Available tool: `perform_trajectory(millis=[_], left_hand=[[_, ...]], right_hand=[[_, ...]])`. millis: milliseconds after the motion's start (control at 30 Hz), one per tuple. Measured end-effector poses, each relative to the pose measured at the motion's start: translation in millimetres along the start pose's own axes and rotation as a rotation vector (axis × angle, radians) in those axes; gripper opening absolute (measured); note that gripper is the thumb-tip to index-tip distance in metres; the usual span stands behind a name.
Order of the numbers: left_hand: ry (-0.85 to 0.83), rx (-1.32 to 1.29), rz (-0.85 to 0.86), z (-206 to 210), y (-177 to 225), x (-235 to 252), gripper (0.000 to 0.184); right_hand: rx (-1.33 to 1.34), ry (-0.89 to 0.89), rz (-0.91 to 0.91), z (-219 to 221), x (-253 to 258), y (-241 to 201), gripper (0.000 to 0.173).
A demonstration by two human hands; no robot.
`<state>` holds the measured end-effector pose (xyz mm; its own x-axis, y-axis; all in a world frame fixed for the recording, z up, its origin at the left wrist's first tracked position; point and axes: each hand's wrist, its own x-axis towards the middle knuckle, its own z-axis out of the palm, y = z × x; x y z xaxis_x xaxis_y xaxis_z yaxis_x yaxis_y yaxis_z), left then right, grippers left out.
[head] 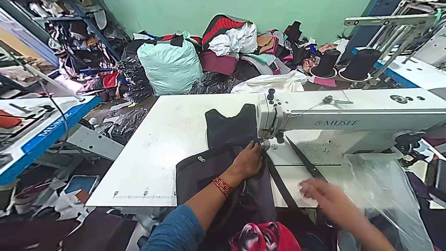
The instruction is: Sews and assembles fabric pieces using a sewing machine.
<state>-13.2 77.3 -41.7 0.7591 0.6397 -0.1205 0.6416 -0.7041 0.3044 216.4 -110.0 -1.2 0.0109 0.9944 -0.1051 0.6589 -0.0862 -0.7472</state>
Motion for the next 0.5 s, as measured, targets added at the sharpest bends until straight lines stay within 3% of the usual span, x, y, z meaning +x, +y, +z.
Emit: perform_trajectory(millis=[100, 167, 500], left_hand=[[-0.003, -0.004, 0.001, -1, 1, -1, 0.053], [0.006, 0.0, 0.002, -2, 2, -1, 0.052], [-0.017, 0.004, -0.028, -2, 3, 0, 0.052]], right_hand=[[-0.454, 0.583, 0.066, -53, 17, 41, 0.031], [-0.56, 0.732, 0.165, -71, 25, 72, 0.032], [-0.668, 0.692, 0.166, -65, 23, 109, 0.039]])
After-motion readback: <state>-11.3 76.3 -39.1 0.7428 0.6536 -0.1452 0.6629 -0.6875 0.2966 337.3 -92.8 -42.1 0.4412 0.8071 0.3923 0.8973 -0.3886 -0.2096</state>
